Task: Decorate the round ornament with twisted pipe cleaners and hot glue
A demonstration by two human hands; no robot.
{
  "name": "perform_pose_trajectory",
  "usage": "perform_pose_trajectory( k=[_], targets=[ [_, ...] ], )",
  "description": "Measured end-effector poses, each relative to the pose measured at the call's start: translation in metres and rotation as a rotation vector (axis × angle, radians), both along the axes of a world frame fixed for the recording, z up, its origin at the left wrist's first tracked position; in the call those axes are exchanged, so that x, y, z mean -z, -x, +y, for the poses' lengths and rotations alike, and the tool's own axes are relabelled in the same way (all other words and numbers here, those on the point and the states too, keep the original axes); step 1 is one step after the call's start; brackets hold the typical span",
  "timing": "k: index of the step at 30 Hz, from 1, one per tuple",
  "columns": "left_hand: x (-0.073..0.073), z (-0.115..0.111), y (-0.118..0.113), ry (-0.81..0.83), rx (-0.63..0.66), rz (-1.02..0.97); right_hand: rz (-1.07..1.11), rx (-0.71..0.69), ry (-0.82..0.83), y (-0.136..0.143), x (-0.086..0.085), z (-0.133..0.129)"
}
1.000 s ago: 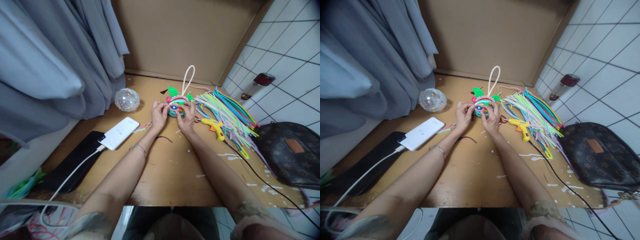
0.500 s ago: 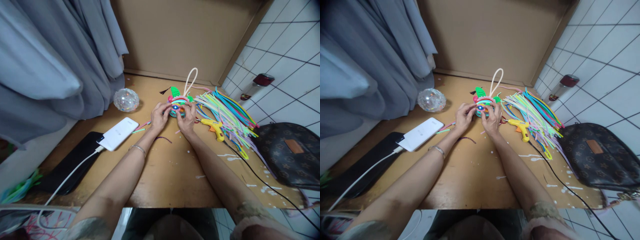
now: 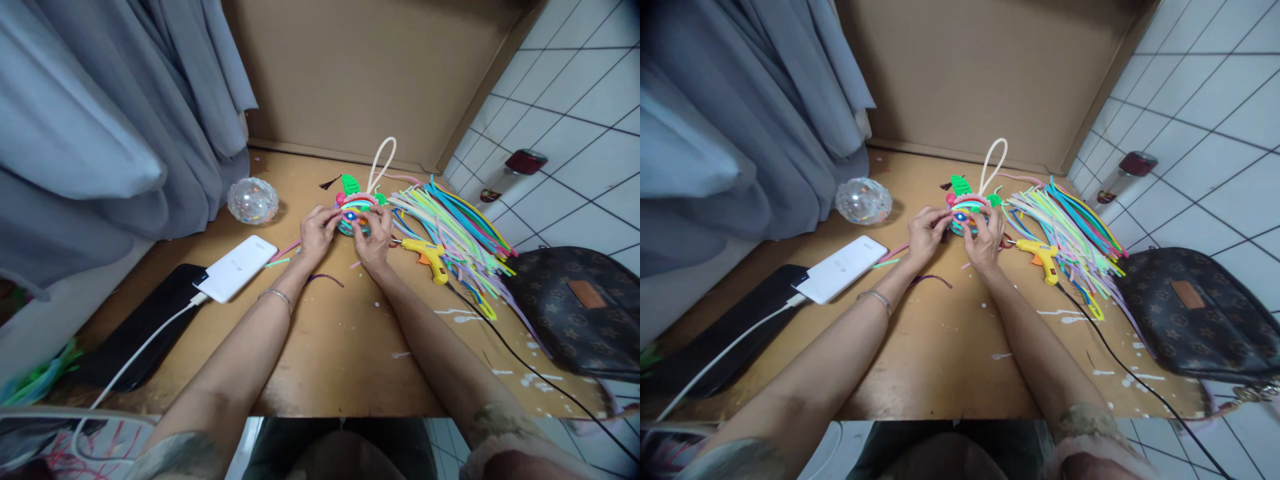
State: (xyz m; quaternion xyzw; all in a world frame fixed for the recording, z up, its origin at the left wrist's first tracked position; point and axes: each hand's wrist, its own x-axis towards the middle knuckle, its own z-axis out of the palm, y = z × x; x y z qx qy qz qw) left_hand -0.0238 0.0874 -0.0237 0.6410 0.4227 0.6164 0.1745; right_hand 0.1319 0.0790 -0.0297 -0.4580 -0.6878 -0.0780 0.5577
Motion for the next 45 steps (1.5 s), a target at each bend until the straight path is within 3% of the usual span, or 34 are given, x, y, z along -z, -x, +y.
perform_pose_trajectory(
  k=[6,11,20,27,37,45],
  targets=[
    [-0.003,0.000,-0.001,0.032,0.004,-0.055,0.013,-0.017,0.012,0.000,-0.001,0.000],
    [-0.001,0.004,-0.004,0.154,0.056,-0.210,0.006,-0.021,0.018,0.000,-0.002,0.000],
    [0.001,0.006,-0.009,0.218,0.147,-0.439,-0.075,0.059,-0.038,0.000,-0.003,-0.001],
    [-0.004,0.005,-0.009,0.268,0.179,-0.512,-0.070,0.048,0.075,-0.001,-0.003,-0.001],
    [-0.009,0.005,-0.011,0.386,0.246,-0.636,-0.058,0.054,0.050,-0.001,-0.004,-0.002],
    [-0.013,0.003,-0.012,0.408,0.267,-0.627,-0.039,0.055,0.045,-0.002,-0.002,-0.001]
  ],
)
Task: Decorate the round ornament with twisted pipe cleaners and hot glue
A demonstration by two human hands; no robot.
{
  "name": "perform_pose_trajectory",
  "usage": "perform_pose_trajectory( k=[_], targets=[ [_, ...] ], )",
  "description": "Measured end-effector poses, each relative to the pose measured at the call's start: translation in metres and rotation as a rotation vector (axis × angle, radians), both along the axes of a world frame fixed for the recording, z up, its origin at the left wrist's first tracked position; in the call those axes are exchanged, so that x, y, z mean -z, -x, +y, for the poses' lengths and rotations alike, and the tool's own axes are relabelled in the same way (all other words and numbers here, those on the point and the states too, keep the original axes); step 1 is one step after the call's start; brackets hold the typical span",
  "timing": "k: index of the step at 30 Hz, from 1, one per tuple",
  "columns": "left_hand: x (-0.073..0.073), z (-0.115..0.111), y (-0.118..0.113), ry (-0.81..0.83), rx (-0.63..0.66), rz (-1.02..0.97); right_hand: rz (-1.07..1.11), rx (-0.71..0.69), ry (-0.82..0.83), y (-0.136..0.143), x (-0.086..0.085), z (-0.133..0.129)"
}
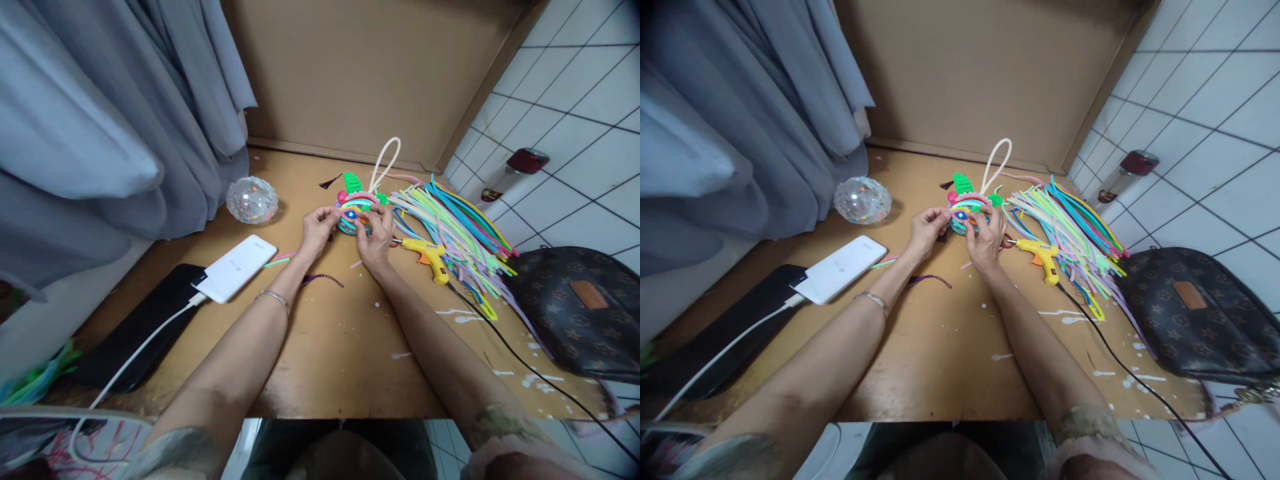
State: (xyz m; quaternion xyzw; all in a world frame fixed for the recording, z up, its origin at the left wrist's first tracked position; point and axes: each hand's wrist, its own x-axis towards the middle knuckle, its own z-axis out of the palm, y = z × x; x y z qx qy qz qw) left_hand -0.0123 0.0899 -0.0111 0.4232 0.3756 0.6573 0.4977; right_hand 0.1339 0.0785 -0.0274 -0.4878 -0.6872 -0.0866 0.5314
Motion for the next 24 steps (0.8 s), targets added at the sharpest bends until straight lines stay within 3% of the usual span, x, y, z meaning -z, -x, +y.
perform_pose_trajectory(
  k=[24],
  targets=[
    [-0.0045,-0.0064,-0.0031,-0.014,0.005,0.008,-0.014,-0.022,0.035,-0.0018,0.0008,-0.0016]
  ],
)
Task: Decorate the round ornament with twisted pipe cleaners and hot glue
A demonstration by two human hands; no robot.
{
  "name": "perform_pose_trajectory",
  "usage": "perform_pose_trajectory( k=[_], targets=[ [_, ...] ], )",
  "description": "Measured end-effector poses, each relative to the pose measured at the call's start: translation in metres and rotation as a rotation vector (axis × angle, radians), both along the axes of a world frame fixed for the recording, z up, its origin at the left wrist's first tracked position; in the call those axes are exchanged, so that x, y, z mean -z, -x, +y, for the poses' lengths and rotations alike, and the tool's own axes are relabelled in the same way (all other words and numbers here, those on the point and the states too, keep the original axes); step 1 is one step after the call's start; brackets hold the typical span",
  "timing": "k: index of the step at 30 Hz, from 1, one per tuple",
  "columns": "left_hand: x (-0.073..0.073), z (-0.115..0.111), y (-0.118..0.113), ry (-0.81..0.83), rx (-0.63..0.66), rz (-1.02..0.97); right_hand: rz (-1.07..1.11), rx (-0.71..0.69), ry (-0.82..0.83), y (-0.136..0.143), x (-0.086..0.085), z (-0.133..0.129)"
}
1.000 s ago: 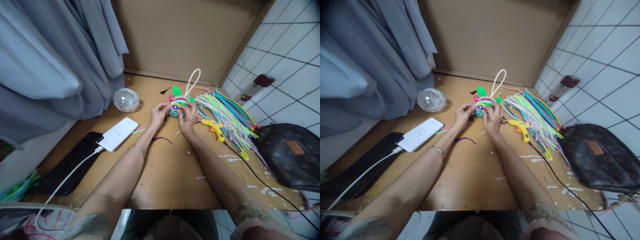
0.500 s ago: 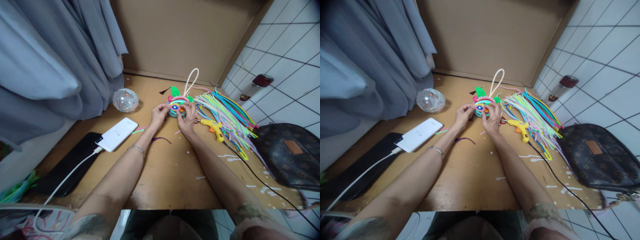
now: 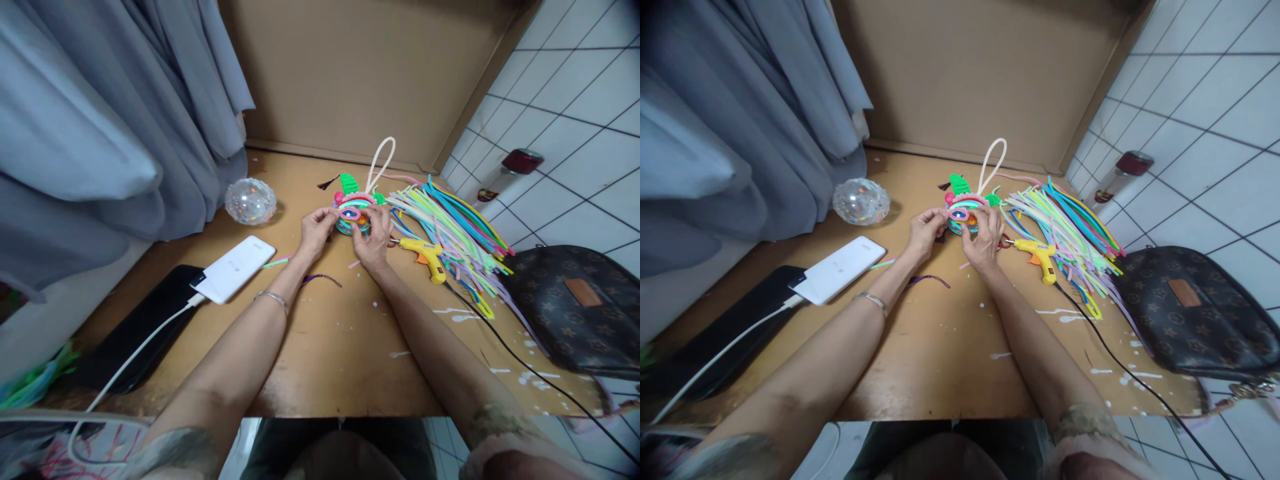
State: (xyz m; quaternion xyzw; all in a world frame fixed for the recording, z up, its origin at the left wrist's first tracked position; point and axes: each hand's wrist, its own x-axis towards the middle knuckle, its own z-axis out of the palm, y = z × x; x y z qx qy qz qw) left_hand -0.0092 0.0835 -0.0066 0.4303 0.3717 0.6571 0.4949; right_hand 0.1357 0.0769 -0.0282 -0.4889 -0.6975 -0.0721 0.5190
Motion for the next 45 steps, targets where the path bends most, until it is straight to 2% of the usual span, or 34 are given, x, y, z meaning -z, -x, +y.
perform_pose_trajectory(
  k=[6,11,14,18,22,26,35,42,45],
  targets=[
    [-0.002,-0.007,0.000,-0.034,0.007,-0.010,0.032,0.003,-0.038,0.001,-0.006,-0.006],
    [-0.006,-0.025,0.000,-0.078,-0.013,0.008,0.100,-0.046,-0.085,0.004,-0.018,-0.019],
    [-0.009,-0.038,-0.003,-0.096,-0.013,-0.002,0.180,-0.150,-0.026,0.008,-0.023,-0.032],
    [-0.011,-0.055,-0.012,-0.096,0.015,0.016,0.392,-0.271,0.134,0.010,-0.022,-0.051],
    [-0.012,-0.074,-0.020,-0.091,0.053,0.064,0.631,-0.280,0.234,0.009,-0.022,-0.067],
    [-0.014,-0.086,-0.023,-0.093,0.072,0.066,0.726,-0.282,0.293,0.009,-0.027,-0.078],
    [-0.011,-0.086,-0.023,-0.058,0.061,0.072,0.743,-0.283,0.298,0.010,-0.032,-0.084],
    [-0.009,-0.086,-0.023,-0.057,0.062,0.065,0.664,-0.353,0.324,0.009,-0.030,-0.085],
    [-0.010,-0.087,-0.024,-0.033,0.059,0.059,0.609,-0.309,0.297,0.009,-0.029,-0.085]
  ],
)
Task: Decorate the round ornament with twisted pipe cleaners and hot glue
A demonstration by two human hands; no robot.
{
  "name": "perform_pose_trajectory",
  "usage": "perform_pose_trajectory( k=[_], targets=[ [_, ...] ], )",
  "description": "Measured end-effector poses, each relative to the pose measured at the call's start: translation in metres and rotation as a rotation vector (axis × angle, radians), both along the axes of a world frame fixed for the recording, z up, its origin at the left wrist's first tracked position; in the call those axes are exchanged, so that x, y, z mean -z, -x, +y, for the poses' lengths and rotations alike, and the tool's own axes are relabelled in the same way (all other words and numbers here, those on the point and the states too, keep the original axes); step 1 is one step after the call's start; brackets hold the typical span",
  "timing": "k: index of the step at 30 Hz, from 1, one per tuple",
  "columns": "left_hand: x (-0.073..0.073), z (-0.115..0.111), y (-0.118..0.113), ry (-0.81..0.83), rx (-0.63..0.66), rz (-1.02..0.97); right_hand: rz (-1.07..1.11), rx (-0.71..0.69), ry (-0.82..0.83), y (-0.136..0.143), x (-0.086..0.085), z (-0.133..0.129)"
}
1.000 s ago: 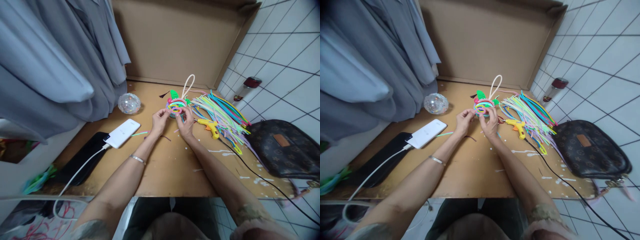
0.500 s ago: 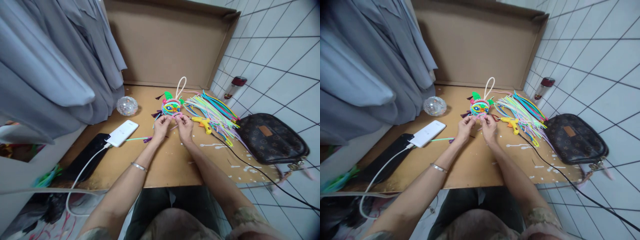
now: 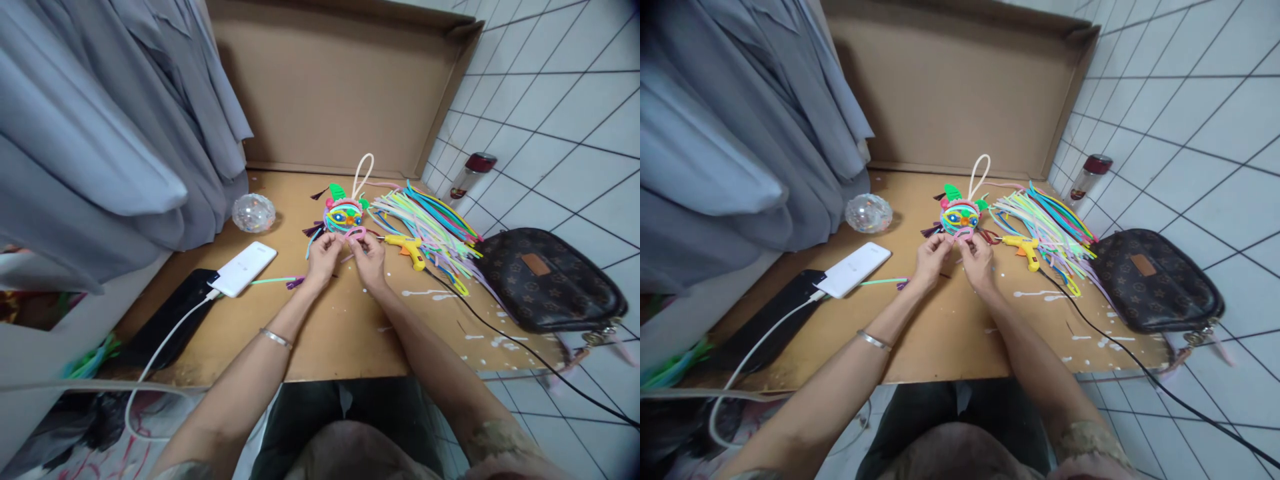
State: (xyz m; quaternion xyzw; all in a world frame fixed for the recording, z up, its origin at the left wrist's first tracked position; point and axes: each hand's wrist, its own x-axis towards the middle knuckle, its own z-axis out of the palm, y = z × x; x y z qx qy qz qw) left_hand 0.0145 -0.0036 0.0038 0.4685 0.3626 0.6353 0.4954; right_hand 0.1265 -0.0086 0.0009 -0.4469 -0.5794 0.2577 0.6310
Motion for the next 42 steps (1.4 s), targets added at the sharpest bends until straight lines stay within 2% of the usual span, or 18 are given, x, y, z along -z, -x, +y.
perform_pose_trajectory(
  k=[9,13,16,18,21,24,26,29,31,33,37,42],
  targets=[
    [-0.008,0.001,0.004,-0.023,-0.074,0.109,-0.413,0.201,-0.200,-0.013,-0.002,0.002],
    [-0.007,0.001,0.005,-0.012,-0.124,0.160,-0.394,0.186,-0.204,-0.013,-0.005,-0.001],
    [-0.007,0.001,0.004,-0.022,-0.156,0.135,-0.272,0.128,-0.136,-0.009,-0.008,-0.004],
    [-0.009,0.003,0.005,0.021,-0.164,0.041,-0.129,0.043,-0.046,-0.005,-0.008,-0.005],
    [-0.014,0.009,0.008,0.222,-0.180,-0.245,0.000,-0.159,0.100,0.002,-0.004,-0.005],
    [-0.020,0.014,0.015,0.413,-0.193,-0.553,-0.060,-0.390,0.239,0.009,0.003,-0.007],
    [-0.022,0.015,0.020,0.493,-0.146,-0.675,-0.110,-0.467,0.288,0.014,0.007,-0.009],
    [-0.025,0.012,0.024,0.516,-0.047,-0.790,-0.137,-0.397,0.273,0.016,0.010,-0.010],
    [-0.027,0.009,0.023,0.501,-0.013,-0.838,-0.145,-0.317,0.255,0.015,0.011,-0.009],
    [-0.030,0.006,0.023,0.491,0.011,-0.857,-0.119,-0.297,0.289,0.014,0.011,-0.008],
    [-0.036,0.002,0.023,0.472,0.042,-0.896,0.014,-0.409,0.456,0.018,0.008,-0.011],
    [-0.041,0.000,0.024,0.448,0.018,-0.957,0.161,-0.488,0.549,0.025,0.000,-0.018]
  ],
)
